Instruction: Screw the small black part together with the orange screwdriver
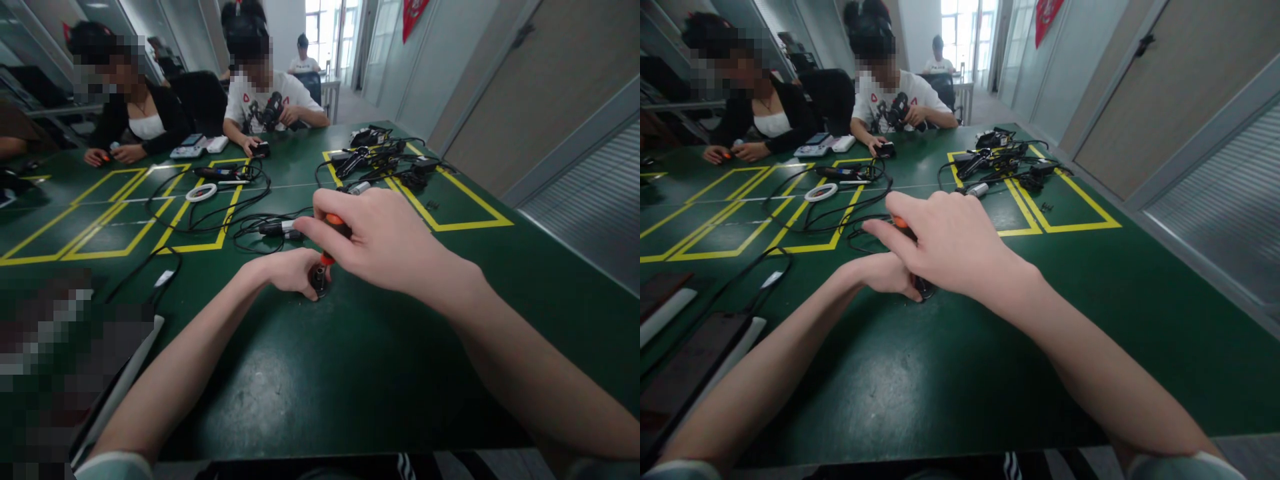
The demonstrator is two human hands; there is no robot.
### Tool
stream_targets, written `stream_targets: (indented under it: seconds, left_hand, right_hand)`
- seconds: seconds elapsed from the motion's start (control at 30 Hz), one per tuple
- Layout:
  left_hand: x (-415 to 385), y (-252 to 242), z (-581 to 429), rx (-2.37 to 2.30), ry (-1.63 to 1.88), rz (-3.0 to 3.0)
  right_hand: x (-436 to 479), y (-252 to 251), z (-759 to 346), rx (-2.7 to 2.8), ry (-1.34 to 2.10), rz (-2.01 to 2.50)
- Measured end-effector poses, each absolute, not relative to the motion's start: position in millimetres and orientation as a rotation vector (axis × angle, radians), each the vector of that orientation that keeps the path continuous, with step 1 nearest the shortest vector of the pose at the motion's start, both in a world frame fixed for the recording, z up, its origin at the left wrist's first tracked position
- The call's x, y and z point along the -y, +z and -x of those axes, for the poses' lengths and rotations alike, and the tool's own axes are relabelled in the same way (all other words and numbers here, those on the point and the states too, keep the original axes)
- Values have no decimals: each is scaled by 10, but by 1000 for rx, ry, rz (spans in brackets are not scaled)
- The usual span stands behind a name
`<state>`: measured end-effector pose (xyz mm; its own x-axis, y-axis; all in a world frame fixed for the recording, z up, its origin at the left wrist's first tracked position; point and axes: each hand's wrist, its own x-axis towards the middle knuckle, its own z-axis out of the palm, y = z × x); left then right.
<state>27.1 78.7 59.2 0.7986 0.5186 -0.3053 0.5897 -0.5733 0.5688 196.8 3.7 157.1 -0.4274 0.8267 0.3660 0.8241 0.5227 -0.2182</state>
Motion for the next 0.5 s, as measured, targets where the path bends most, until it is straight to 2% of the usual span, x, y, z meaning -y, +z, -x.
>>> stream_targets:
  seconds: [0.5]
  left_hand:
    - [-710,668,-310,-905,-133,-2240]
  right_hand:
    - [-43,1549,-1974,2348,115,1209]
